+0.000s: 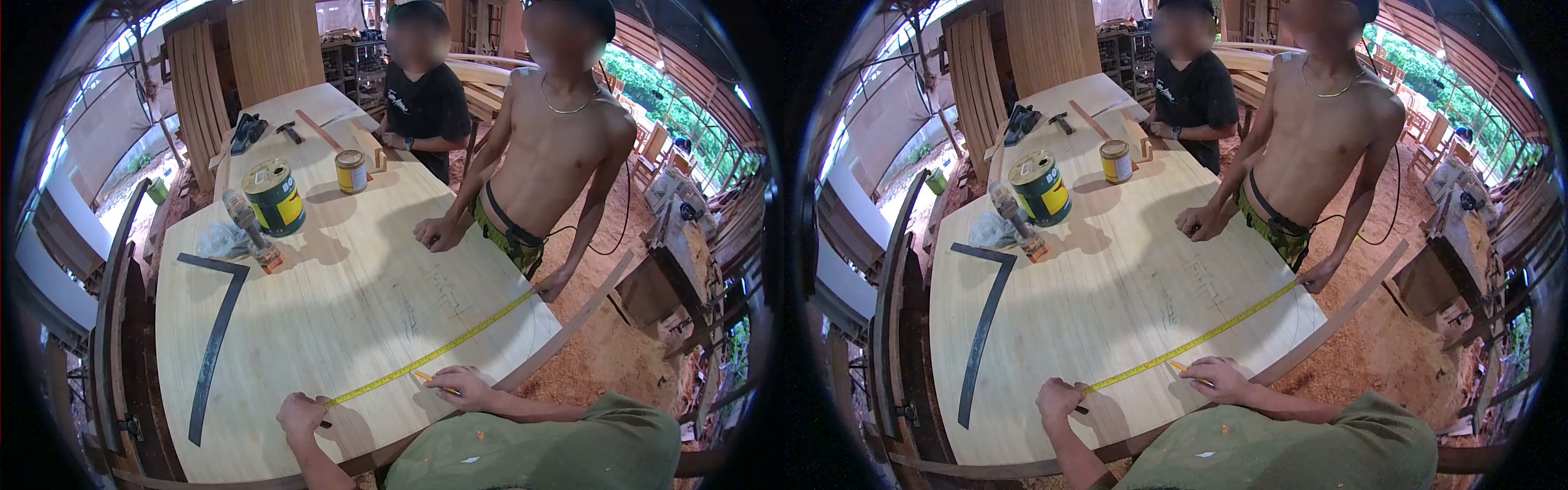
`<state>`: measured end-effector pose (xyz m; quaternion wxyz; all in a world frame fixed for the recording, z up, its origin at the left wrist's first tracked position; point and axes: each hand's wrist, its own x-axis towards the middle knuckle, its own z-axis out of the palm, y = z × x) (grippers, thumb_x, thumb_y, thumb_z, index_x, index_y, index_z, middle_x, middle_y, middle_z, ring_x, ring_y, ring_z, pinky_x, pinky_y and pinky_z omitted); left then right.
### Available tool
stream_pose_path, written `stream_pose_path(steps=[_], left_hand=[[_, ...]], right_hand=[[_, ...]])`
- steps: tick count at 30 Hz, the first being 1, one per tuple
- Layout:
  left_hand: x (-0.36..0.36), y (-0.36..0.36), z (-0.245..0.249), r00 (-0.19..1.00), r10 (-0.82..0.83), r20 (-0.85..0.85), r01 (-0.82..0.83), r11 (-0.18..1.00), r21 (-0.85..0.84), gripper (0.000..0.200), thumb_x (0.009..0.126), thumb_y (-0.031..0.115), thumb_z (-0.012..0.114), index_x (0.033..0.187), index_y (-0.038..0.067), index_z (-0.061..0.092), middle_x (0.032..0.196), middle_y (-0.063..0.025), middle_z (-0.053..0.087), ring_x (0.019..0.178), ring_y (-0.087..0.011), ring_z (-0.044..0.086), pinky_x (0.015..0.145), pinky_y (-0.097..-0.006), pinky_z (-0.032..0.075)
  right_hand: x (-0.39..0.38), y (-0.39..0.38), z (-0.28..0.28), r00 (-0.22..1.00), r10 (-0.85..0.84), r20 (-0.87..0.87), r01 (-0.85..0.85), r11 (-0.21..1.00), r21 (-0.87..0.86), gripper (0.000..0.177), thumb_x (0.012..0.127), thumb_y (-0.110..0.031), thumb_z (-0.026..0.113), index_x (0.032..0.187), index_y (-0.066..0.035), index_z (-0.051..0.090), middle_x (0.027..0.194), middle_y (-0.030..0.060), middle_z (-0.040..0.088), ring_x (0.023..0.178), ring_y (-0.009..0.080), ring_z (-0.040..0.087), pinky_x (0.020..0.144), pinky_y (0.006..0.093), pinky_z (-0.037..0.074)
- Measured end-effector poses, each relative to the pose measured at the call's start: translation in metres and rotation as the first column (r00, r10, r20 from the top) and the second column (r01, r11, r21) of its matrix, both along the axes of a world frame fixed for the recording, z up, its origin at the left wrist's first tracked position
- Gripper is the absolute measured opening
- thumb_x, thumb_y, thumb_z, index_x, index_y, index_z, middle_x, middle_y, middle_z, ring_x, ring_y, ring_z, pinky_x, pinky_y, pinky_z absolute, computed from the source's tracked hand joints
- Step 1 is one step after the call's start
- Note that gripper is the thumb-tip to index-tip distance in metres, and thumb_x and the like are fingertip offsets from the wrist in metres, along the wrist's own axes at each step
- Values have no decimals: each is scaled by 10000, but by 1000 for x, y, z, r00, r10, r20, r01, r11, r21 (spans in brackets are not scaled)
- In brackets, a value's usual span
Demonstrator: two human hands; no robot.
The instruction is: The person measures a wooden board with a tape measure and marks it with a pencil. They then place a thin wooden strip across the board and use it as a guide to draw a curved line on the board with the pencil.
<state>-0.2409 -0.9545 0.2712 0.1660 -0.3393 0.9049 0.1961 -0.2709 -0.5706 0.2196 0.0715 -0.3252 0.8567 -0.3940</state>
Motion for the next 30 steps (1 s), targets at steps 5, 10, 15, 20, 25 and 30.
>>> stream_pose_path(steps=[5,10,15,20,25,30], left_hand=[[1,0,-1,999,-42,4,42,998,-56,429,708,440,766,804,22,759,835,-195,744,853,-363,736,815,-429,577],[1,-2,-6,998,-62,6,62,997,-53,438,708,440,774,821,17,760,843,-213,740,870,-370,735,816,-443,576],[1,-4,-10,996,-87,16,88,993,-76,429,693,412,808,870,24,765,905,-216,745,913,-368,731,825,-452,576],[2,-1,-1,998,-65,16,66,996,-63,411,690,403,820,878,41,768,908,-185,753,918,-356,730,846,-431,569],[0,0,1,1000,-27,15,27,999,-18,379,709,398,803,857,50,766,885,-168,753,896,-346,730,856,-420,560],[-4,3,12,997,-44,70,44,999,-3,468,729,406,760,910,-25,746,948,-222,743,944,-366,725,861,-432,575]], right_hand=[[1,-1,2,999,8,50,-6,999,-48,327,939,-147,672,1264,-114,692,1190,91,698,1185,283,605,1004,416,479],[2,-2,6,997,4,76,-1,999,-47,328,941,-128,666,1268,-100,686,1199,113,687,1177,296,601,1012,407,480],[1,-1,-1,998,15,66,-10,998,-64,330,944,-132,662,1271,-94,682,1202,120,685,1177,299,601,1012,408,481],[1,0,-2,997,8,71,-6,999,-38,331,944,-134,663,1272,-93,681,1211,120,686,1188,300,600,1016,414,479],[1,-2,3,997,-3,72,6,999,-41,327,943,-144,667,1266,-97,685,1201,114,692,1183,299,605,1015,417,474],[2,-2,10,999,-7,49,9,999,-32,316,965,-191,647,1264,-96,680,1174,116,693,1165,300,614,1019,424,473]])
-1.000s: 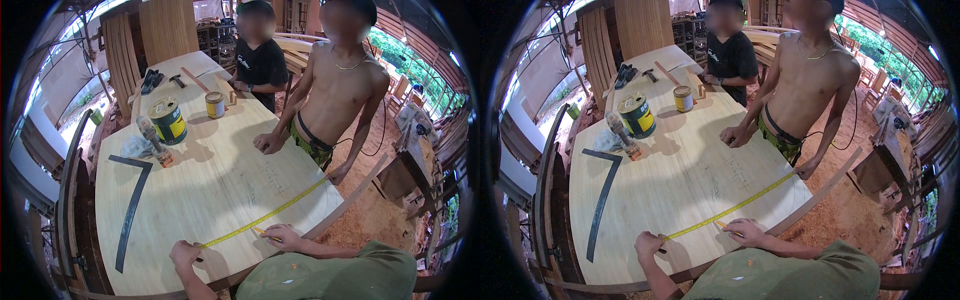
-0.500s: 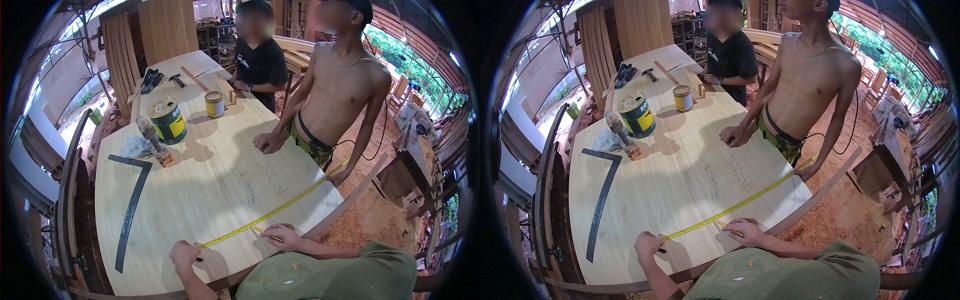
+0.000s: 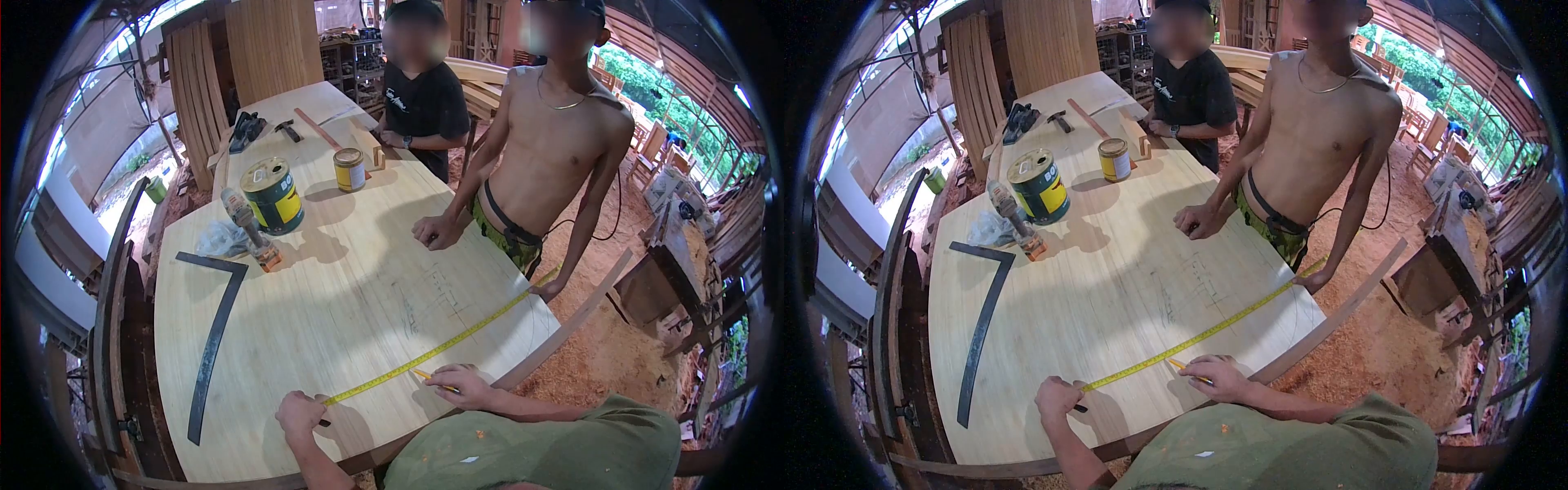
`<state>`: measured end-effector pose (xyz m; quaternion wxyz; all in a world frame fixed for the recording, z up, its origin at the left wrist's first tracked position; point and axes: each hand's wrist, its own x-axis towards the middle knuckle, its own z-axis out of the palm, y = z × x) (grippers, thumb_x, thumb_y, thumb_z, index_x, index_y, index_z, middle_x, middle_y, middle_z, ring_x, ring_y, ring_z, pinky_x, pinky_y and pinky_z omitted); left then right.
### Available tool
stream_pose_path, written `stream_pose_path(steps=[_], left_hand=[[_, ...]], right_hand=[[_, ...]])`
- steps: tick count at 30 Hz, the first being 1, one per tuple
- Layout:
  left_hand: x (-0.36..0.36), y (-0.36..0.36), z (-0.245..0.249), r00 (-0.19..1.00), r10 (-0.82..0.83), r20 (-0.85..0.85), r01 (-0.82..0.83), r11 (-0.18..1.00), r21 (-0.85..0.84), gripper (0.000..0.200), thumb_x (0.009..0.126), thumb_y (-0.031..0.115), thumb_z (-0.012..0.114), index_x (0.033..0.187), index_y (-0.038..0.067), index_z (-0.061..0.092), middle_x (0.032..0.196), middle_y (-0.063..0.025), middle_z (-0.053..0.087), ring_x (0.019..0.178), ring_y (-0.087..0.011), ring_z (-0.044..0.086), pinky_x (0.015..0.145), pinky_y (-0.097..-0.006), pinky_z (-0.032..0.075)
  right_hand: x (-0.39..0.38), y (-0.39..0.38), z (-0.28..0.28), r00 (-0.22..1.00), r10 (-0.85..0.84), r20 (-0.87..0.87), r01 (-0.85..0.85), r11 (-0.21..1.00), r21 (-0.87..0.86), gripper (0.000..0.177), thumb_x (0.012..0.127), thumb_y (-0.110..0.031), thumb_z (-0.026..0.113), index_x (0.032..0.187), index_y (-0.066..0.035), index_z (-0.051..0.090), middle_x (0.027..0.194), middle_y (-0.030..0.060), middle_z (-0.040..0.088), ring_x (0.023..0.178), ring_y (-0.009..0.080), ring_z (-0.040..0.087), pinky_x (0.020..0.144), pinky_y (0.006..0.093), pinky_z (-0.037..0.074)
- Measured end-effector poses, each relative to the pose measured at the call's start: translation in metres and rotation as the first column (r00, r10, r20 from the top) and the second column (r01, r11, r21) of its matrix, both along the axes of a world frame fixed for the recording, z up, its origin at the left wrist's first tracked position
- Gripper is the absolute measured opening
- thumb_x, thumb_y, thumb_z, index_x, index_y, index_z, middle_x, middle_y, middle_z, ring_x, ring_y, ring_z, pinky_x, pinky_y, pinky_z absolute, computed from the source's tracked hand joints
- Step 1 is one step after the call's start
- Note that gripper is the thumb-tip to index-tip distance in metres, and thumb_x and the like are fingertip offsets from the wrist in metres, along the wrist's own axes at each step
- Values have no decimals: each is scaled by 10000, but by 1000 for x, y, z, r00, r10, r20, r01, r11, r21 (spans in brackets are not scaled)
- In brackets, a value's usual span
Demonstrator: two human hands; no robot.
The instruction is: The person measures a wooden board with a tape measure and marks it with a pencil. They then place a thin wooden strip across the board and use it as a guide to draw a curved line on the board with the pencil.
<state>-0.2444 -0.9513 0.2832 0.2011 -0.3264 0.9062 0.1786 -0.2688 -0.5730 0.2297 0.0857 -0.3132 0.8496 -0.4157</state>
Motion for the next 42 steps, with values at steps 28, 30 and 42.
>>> stream_pose_path(steps=[28,30,42], left_hand=[[5,-5,-12,997,-38,-72,35,998,-47,296,649,266,783,848,50,743,852,-188,736,888,-365,720,838,-437,568],[5,-5,-9,1000,-11,-20,11,1000,-4,496,624,367,863,939,13,716,957,-189,741,948,-346,720,856,-424,571],[4,-5,-9,1000,21,-11,-20,1000,11,504,630,377,885,944,21,715,962,-176,741,955,-342,717,859,-421,567]], right_hand=[[-1,3,-7,1000,18,-22,-19,998,-52,298,910,-177,701,1198,-106,728,1122,96,724,1159,315,626,1006,446,485],[-3,3,-8,999,27,-30,-28,999,-39,298,909,-176,703,1197,-105,728,1118,93,725,1157,316,628,1006,446,485],[-2,4,-8,999,21,-36,-23,999,-43,236,912,-195,718,1128,-109,758,1099,67,743,1147,305,636,985,447,482]])
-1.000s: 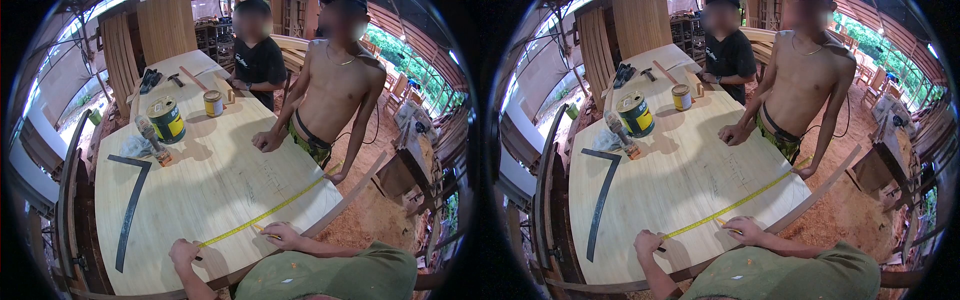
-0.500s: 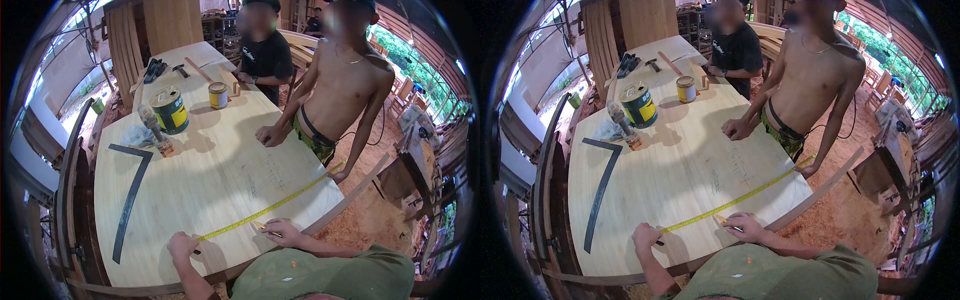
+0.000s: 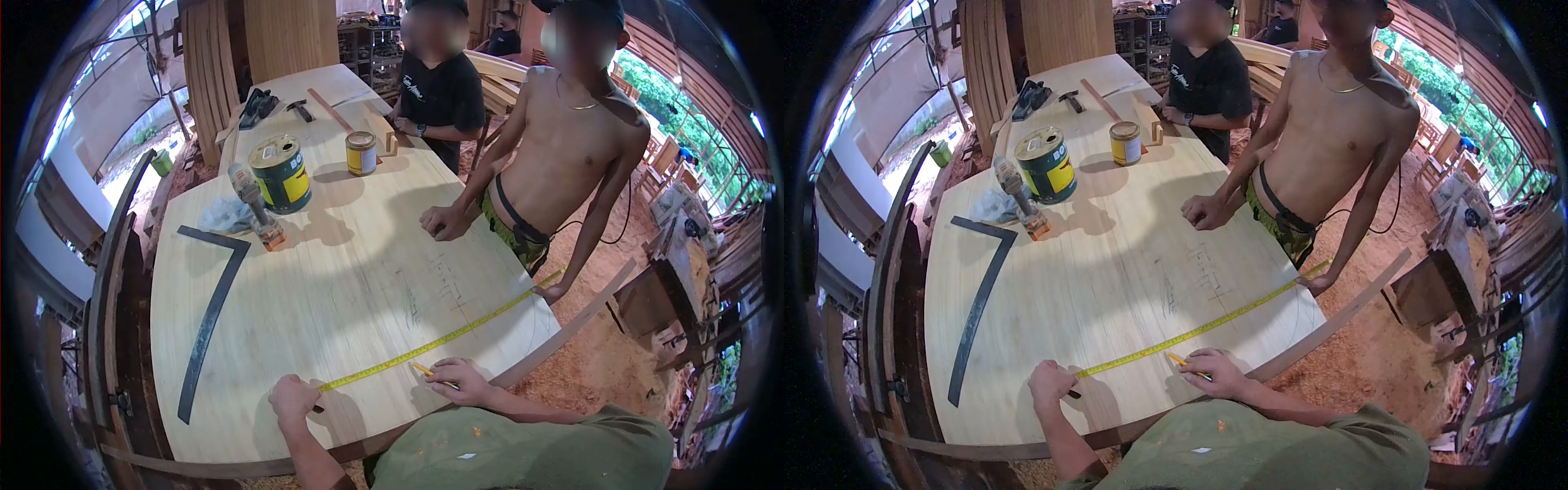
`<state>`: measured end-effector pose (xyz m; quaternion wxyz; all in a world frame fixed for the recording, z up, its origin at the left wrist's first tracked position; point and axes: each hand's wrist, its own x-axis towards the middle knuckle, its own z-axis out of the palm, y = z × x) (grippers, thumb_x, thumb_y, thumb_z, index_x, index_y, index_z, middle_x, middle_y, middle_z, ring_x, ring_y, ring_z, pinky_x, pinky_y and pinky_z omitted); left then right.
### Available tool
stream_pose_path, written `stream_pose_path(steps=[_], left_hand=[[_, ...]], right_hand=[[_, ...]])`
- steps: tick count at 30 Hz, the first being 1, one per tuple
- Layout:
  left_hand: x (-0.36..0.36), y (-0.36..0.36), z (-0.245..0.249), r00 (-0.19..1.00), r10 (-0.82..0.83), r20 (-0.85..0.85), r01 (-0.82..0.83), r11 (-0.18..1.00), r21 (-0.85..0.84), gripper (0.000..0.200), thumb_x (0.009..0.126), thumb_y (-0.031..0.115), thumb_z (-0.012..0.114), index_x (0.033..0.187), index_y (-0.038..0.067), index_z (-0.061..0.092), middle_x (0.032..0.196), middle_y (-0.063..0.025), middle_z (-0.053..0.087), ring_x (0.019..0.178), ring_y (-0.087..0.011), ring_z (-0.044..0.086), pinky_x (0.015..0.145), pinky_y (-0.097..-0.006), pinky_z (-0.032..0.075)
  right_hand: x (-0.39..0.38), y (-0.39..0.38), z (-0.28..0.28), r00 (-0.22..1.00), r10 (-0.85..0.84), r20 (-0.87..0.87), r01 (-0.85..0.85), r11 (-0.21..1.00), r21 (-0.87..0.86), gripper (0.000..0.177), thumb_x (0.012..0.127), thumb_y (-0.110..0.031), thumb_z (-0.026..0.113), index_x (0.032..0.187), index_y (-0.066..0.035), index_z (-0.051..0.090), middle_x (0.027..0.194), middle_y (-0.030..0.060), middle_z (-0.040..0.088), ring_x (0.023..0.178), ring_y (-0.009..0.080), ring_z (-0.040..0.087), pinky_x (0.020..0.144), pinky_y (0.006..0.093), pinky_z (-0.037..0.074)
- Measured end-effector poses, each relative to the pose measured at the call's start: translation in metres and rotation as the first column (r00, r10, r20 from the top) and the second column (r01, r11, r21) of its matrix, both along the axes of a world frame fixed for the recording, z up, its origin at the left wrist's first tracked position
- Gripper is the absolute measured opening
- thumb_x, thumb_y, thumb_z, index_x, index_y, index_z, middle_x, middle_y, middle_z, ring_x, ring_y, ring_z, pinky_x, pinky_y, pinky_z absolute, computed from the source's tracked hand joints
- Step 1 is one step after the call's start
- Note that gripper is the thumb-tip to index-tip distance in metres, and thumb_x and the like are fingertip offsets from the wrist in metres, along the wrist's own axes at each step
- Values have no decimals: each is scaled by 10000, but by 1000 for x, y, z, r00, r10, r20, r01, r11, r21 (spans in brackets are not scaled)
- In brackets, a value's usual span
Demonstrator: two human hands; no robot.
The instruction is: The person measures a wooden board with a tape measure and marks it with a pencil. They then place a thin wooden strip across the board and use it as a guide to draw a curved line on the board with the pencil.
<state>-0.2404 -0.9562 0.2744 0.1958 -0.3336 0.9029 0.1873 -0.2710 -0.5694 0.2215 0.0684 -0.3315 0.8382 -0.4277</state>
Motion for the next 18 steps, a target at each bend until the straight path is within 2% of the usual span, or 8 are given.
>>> stream_pose_path(steps=[4,6,18], left_hand=[[-1,1,3,1000,-11,11,11,1000,5,506,625,372,886,950,23,716,970,-178,742,959,-344,717,861,-424,567],[0,4,6,999,-2,-41,1,1000,-24,272,638,243,792,827,55,738,861,-174,740,895,-353,724,836,-422,566],[2,1,1,999,-18,-43,16,999,-31,347,631,280,803,883,49,744,927,-186,743,930,-362,719,852,-439,569]], right_hand=[[0,-2,4,1000,-8,-17,8,1000,2,239,917,-210,714,1128,-105,755,1094,80,744,1126,316,646,976,448,494],[0,-2,4,1000,-13,-24,13,1000,-6,248,918,-227,712,1128,-100,752,1092,89,743,1113,325,651,966,449,507],[1,-2,5,999,-16,-31,16,1000,16,244,917,-238,720,1115,-100,756,1090,92,743,1118,316,652,972,442,502]])
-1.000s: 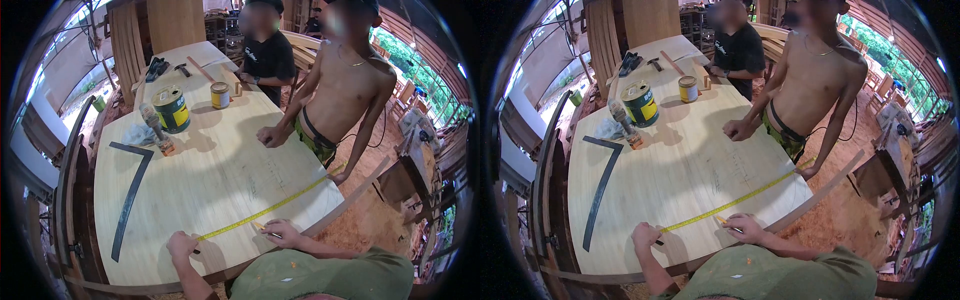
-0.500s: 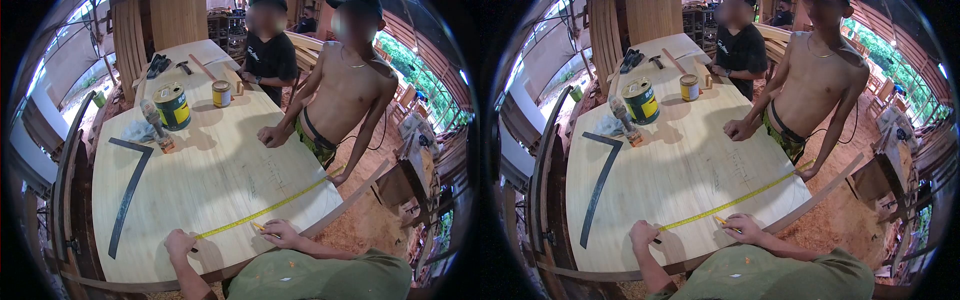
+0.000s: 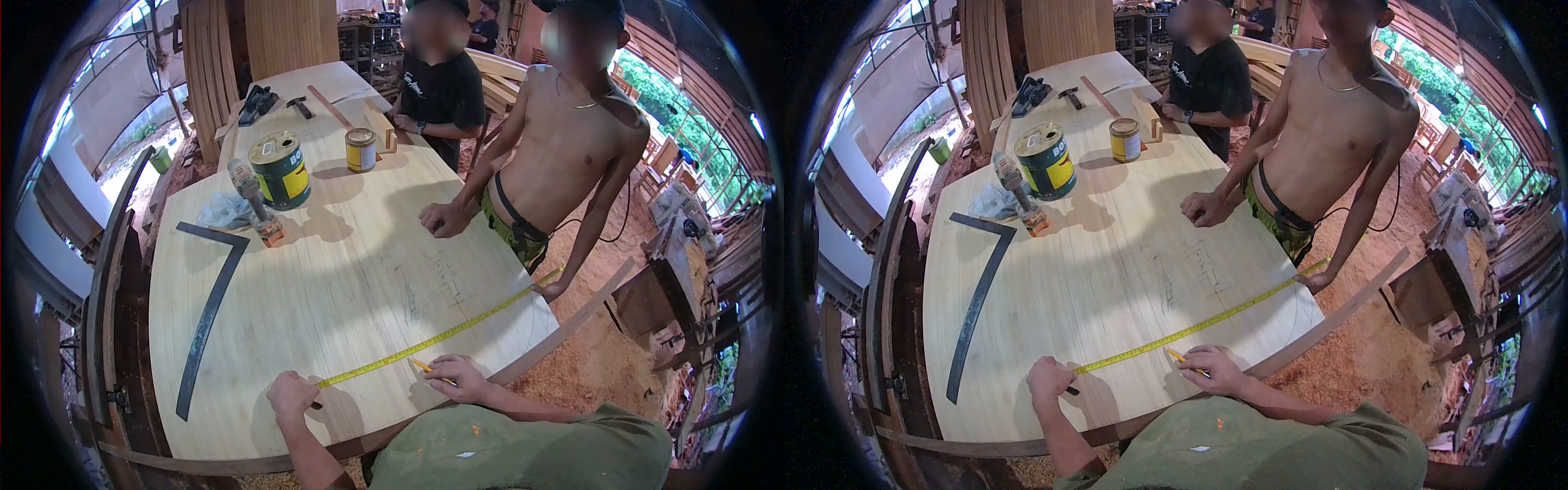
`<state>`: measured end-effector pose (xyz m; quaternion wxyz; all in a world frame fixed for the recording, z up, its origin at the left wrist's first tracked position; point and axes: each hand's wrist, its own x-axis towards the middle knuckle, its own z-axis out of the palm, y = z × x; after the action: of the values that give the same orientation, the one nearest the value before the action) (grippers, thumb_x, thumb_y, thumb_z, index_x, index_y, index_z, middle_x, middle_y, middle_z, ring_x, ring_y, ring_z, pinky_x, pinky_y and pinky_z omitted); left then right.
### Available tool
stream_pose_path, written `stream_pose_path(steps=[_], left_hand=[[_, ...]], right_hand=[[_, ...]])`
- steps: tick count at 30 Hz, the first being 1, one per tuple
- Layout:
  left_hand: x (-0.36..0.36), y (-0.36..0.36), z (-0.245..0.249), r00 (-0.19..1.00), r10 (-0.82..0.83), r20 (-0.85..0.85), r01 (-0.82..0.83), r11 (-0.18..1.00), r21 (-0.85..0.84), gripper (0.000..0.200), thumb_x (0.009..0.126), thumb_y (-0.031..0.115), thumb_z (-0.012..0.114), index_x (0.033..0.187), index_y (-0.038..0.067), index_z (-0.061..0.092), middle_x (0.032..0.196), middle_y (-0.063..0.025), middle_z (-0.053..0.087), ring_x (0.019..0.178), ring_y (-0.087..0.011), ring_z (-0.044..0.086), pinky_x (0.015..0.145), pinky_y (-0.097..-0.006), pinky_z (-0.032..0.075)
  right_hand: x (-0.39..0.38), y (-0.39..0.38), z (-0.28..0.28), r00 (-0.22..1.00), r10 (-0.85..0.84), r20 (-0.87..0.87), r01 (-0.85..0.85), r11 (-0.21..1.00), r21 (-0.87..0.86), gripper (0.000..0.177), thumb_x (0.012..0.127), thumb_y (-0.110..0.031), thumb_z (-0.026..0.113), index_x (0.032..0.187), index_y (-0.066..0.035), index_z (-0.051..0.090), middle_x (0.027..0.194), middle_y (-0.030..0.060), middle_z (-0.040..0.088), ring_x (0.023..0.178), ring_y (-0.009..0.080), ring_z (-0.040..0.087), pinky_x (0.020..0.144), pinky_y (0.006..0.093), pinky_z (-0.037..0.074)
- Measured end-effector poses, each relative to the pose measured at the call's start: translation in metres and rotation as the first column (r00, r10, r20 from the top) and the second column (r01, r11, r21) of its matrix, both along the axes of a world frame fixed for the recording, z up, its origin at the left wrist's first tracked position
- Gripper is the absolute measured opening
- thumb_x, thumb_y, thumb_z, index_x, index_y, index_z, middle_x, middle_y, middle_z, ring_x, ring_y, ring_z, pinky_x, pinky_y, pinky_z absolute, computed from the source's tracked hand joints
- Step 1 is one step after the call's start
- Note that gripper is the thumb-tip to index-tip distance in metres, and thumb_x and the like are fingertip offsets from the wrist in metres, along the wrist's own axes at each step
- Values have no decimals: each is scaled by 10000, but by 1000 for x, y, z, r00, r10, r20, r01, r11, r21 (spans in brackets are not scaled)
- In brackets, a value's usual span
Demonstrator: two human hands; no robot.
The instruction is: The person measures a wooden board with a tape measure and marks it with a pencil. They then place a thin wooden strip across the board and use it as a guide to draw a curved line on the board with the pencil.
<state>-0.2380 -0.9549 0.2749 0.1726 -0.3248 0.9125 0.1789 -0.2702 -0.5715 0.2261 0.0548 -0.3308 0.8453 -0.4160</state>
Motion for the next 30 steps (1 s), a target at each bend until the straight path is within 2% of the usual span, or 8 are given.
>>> stream_pose_path(steps=[19,30], left_hand=[[0,3,5,1000,24,-8,-24,1000,14,306,662,264,802,875,50,749,909,-179,747,922,-360,721,849,-433,566],[0,3,2,1000,7,3,-7,1000,-14,346,674,312,817,892,51,749,917,-175,748,929,-354,721,857,-438,557]], right_hand=[[0,1,-1,1000,2,28,-2,1000,12,243,930,-245,703,1111,-90,750,1114,98,737,1144,307,641,997,447,488],[0,1,-2,999,1,37,-1,1000,-5,245,926,-238,710,1116,-88,746,1115,98,734,1148,311,636,1004,450,480]])
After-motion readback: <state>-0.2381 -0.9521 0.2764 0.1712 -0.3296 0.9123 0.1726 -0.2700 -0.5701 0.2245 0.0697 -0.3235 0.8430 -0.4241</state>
